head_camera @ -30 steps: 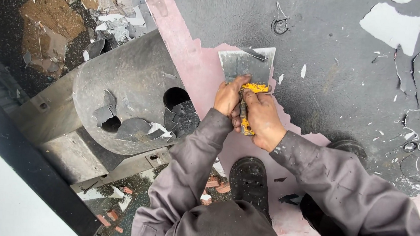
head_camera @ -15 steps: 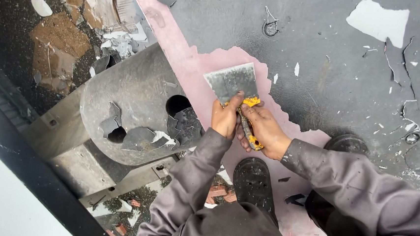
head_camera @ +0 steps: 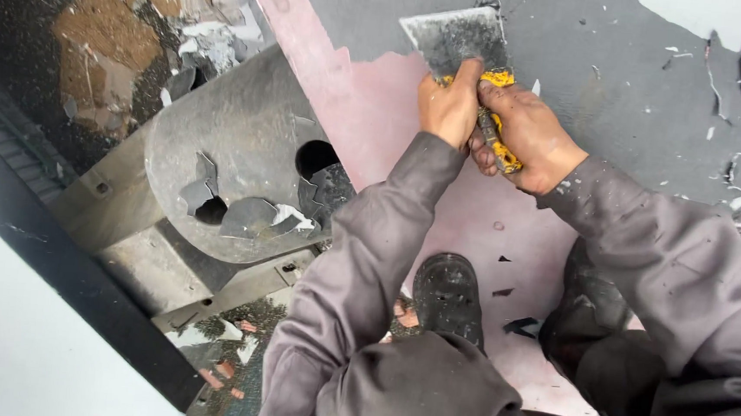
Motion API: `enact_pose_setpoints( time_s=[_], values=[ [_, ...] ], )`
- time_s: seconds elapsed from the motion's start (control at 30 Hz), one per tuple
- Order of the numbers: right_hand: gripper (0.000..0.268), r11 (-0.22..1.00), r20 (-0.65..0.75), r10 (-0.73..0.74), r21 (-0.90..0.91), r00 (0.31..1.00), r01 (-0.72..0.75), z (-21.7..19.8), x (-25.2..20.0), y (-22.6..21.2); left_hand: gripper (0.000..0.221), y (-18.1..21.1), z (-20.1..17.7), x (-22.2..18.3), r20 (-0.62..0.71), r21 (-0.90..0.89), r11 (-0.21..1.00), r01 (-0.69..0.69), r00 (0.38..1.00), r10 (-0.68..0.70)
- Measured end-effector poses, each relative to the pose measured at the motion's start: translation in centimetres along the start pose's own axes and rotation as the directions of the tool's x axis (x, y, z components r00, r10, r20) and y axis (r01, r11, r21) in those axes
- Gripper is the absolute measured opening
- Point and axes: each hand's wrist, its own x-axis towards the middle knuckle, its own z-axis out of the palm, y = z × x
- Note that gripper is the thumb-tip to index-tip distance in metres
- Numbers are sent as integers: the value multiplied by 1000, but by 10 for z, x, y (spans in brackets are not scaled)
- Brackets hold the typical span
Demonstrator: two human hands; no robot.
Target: Scraping a grey coating or paint from a pinkish surface using a handheld scraper.
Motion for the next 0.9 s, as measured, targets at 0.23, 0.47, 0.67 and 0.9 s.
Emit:
enact_pose_setpoints(
  time_s=[0.23, 0.47, 0.67, 0.9],
  values=[
    [38, 986, 61, 146, -94, 987, -140, 8, -36, 79, 36, -19, -50, -74, 45, -103, 960, 259, 966, -255],
    [33, 995, -58, 28, -96, 998, -33, 1, -12, 36, 47, -33, -21, -15, 45, -23, 998, 51, 998, -50],
    [38, 963, 8, 132, -240, 991, -127, 11, -46, 62, 32, -61, -52, -51, -18, -175, 980, 92, 995, -97],
    [30, 995, 117, 23, -100, 993, -11, -1, -63, 88, 37, -52, -79, -88, 236, -43, 953, 299, 930, -281]
  ],
)
